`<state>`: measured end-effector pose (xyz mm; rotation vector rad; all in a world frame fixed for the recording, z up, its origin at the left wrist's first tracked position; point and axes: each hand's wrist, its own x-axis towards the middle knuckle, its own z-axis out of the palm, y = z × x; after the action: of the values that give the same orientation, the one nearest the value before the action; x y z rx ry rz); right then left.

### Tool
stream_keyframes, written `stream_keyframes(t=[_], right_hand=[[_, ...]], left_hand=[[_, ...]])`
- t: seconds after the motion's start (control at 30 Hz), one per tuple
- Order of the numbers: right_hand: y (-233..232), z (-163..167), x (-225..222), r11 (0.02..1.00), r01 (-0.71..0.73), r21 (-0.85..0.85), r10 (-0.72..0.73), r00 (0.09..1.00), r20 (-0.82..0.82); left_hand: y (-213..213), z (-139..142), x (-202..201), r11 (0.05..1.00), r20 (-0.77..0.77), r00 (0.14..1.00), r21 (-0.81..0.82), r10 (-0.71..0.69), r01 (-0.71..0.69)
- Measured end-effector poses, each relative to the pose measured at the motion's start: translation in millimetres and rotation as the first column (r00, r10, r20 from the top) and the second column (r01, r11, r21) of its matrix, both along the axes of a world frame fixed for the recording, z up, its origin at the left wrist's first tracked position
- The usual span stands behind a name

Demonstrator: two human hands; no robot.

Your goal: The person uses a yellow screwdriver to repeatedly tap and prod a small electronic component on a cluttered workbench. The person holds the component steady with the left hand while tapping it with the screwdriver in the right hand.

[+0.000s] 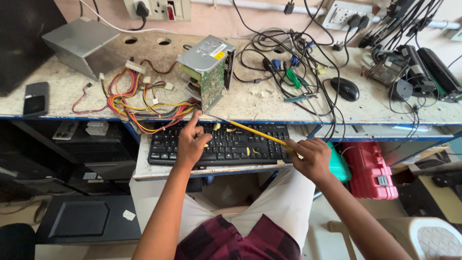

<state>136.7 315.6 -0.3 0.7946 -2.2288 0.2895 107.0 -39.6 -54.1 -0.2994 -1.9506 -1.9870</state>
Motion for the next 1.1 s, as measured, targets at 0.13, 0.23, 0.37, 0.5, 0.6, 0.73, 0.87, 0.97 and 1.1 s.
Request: stream_keyframes(t=[0.13, 0.23, 0.37, 0.5, 0.6, 0.73, 0.87, 0.97, 1.1], right_hand=[[-6, 10, -7, 0.998, -0.056, -0.014, 0.050, 0.967, -0.250], [-4, 18, -3, 0.998, -0.062, -0.017, 0.053, 0.946, -0.320], [2, 36, -1, 0.999, -0.030, 0.025, 0.037, 0.929, -0.369], [0, 50, 2, 0.995, -0.077, 0.065, 0.094, 0.935, -0.343], [-7, 51, 4, 0.993, -0.096, 0.072, 0.112, 0.957, -0.269], [-11, 50, 10, 0.992, -0.074, 0.097, 0.082, 0.994, -0.074], [-5, 46, 16, 0.994, -0.086, 0.065, 0.080, 0.992, 0.095], [3, 36, 15, 0.995, -0.100, 0.016, 0.094, 0.976, 0.196], [15, 23, -4, 0.984, 0.001, -0.176, 0.108, 0.786, 0.608]], left_hand=[[-1, 0, -1, 0.999, -0.021, 1.000, 0.030, -0.015, 0.016], [-3, -2, -2, 0.999, -0.019, 0.999, 0.030, -0.043, 0.044], [-3, -6, -1, 0.996, -0.020, 0.996, 0.006, -0.084, 0.085], [-4, -5, -2, 0.994, -0.033, 0.994, 0.018, -0.108, 0.109], [-5, -5, -2, 0.983, -0.054, 0.987, 0.099, -0.152, 0.157], [-8, -5, -2, 0.971, -0.051, 0.981, 0.141, -0.190, 0.195], [-7, -4, -3, 0.968, -0.037, 0.976, 0.126, -0.215, 0.217], [-6, -4, -4, 0.967, -0.020, 0.976, 0.128, -0.219, 0.219], [-5, -5, -4, 0.966, -0.020, 0.975, 0.133, -0.220, 0.221]])
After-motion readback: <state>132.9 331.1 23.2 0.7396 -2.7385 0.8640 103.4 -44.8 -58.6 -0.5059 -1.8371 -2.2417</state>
